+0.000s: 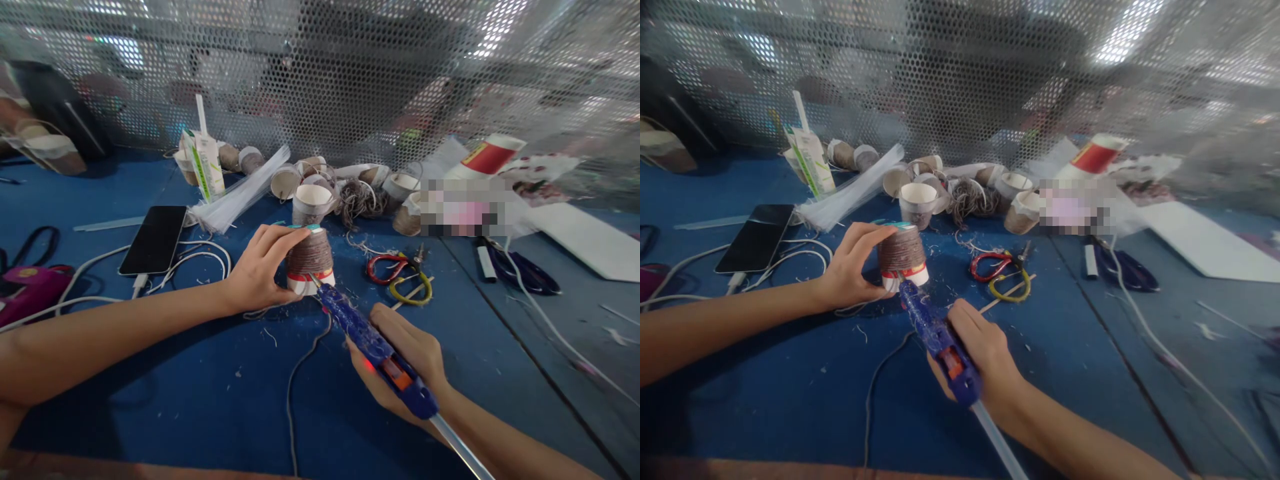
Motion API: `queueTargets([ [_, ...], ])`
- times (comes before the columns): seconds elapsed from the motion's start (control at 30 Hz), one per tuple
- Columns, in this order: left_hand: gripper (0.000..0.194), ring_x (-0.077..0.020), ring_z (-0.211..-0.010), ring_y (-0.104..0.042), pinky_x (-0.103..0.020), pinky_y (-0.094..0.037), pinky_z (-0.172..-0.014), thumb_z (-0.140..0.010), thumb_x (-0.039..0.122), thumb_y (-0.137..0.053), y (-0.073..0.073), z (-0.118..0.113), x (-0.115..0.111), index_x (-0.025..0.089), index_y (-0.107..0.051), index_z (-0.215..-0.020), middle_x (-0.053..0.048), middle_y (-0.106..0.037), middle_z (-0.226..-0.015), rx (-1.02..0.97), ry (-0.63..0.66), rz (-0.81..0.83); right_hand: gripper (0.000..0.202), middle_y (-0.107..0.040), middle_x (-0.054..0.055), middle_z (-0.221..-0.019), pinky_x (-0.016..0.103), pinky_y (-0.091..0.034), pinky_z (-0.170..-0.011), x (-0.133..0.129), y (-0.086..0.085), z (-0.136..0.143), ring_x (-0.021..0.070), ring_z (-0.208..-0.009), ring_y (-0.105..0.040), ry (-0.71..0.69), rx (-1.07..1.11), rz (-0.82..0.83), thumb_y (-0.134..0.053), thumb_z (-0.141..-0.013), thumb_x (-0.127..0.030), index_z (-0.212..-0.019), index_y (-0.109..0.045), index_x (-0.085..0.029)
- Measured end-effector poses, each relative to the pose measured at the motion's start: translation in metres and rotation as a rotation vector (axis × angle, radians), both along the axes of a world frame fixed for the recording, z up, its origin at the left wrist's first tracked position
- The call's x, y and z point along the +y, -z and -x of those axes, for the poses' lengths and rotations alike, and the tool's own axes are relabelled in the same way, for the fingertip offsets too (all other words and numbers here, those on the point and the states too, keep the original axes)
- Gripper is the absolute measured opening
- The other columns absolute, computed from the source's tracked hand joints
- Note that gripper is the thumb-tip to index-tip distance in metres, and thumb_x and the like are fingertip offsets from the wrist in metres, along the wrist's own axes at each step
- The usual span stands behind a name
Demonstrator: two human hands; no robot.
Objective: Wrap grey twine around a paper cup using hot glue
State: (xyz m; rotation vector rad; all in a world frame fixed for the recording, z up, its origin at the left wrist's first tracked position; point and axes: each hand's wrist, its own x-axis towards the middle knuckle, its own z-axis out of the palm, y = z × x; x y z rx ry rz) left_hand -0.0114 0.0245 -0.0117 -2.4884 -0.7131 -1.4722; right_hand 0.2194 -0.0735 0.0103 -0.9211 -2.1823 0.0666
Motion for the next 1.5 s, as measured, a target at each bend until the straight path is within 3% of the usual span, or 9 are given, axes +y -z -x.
queueTargets([
  [0.47,0.069,-0.0254,-0.099,-0.058,-0.042,-0.053,-0.085,-0.081,0.043,-0.065,0.0009,-0.0008,0.0014,0.012,-0.040,-0.137,-0.016,-0.061,-0.115,-0.030,0.032,-0.024,0.023,-0.039,-0.005,-0.066,0.021,-0.034,-0.046,-0.0036,-0.0080,0.0031,0.0074,-0.050,-0.040,0.050,-0.025,0.008,-0.058,-0.078,-0.011,-0.074,-0.039,-0.023],
  [0.77,0.071,-0.0263,-0.101,-0.059,-0.045,-0.052,-0.090,-0.080,0.038,-0.065,0.0001,-0.0002,0.0001,0.016,-0.036,-0.141,-0.014,-0.060,-0.117,0.001,0.027,-0.003,0.024,-0.038,-0.005,-0.067,0.019,-0.032,-0.044,-0.0001,-0.0026,0.0033,0.0061,-0.050,-0.038,-0.018,-0.021,-0.009,-0.060,-0.076,-0.010,-0.074,-0.039,-0.022],
  [1.5,0.069,-0.0260,-0.107,-0.060,-0.044,-0.055,-0.091,-0.082,0.043,-0.064,0.0027,-0.0008,0.0011,0.012,-0.039,-0.138,-0.017,-0.061,-0.117,-0.049,0.035,0.010,0.026,-0.036,-0.005,-0.066,0.022,-0.032,-0.043,-0.0065,-0.0096,0.0040,0.0074,-0.047,-0.039,0.042,-0.015,0.000,-0.058,-0.078,-0.009,-0.075,-0.037,-0.024],
])
